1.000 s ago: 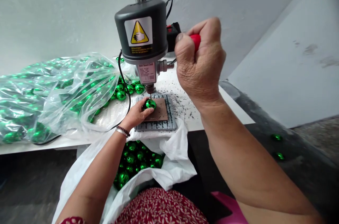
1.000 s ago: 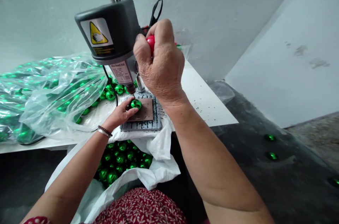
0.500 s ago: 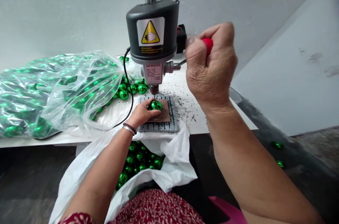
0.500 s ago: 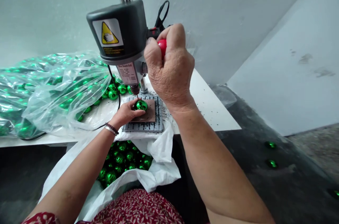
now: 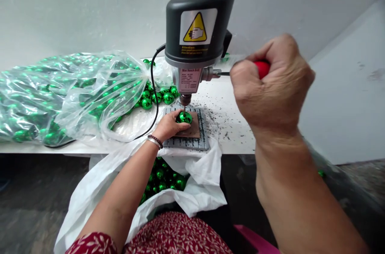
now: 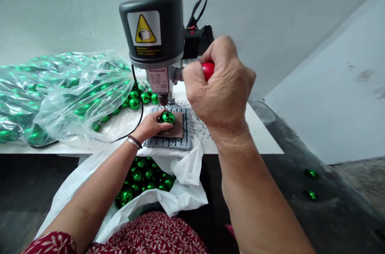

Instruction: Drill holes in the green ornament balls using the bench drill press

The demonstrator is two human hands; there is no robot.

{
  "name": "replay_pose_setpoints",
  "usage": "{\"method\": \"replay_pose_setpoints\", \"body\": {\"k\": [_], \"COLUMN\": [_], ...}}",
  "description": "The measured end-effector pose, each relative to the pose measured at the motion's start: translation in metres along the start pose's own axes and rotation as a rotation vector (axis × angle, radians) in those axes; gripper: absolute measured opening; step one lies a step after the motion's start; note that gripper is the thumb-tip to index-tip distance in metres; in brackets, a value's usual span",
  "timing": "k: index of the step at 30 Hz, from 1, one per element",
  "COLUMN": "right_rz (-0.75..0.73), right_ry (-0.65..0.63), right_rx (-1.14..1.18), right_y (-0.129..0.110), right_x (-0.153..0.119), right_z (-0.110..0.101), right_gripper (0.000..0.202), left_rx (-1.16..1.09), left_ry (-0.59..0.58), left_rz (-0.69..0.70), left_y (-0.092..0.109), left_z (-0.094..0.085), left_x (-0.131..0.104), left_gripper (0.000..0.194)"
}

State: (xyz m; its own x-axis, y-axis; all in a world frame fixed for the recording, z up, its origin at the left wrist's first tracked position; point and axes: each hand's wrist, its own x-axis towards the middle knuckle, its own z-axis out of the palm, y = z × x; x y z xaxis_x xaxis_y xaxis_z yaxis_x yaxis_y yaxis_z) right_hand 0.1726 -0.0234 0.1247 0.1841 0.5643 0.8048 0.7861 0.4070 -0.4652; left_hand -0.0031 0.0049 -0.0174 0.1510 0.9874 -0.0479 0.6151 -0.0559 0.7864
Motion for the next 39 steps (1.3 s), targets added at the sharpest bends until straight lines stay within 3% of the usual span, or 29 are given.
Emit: {"method": "replay_pose_setpoints", "body": {"k": [3,7,14,26,32,39], "right_rz": [0.009,-0.036,-0.082,-0.104,-0.209,-0.253], "right_ry": [-0.015,0.056,0.128,0.2,0.279,0.282], "right_rx": [-0.007,0.056,0.081,0.045,0.009,0.064], "right_y": [-0.001,0.0,0.007,0.016,0.021,0.03], "right_x": [-0.004,-0.012,-0.024,-0.048,-0.053,-0.068], "right_z": [-0.002,0.003,0.011,0.02,0.025,0.032], "right_gripper": [0.012,0.01,0.021,0.022,0.016,0.008], "left_rx": [0.015,-0.004,-0.049,-0.071,-0.116,-0.171], "left_ry": [0.0,-0.003,-0.007,-0.003,0.011,0.003], "left_rz": [-0.012,-0.006,-0.02,0.018,0.004,0.035], "left_y": [0.002,0.003,0.003,0.001,-0.002,-0.002], "left_z": [0.0,-0.001,-0.002,-0.002,0.0,0.001], "left_x": [-0.002,-0.004,-0.007,-0.008,-0.008,-0.008], "left_gripper": [0.068,0.064,0.064,0.062,0.064,0.047]}}
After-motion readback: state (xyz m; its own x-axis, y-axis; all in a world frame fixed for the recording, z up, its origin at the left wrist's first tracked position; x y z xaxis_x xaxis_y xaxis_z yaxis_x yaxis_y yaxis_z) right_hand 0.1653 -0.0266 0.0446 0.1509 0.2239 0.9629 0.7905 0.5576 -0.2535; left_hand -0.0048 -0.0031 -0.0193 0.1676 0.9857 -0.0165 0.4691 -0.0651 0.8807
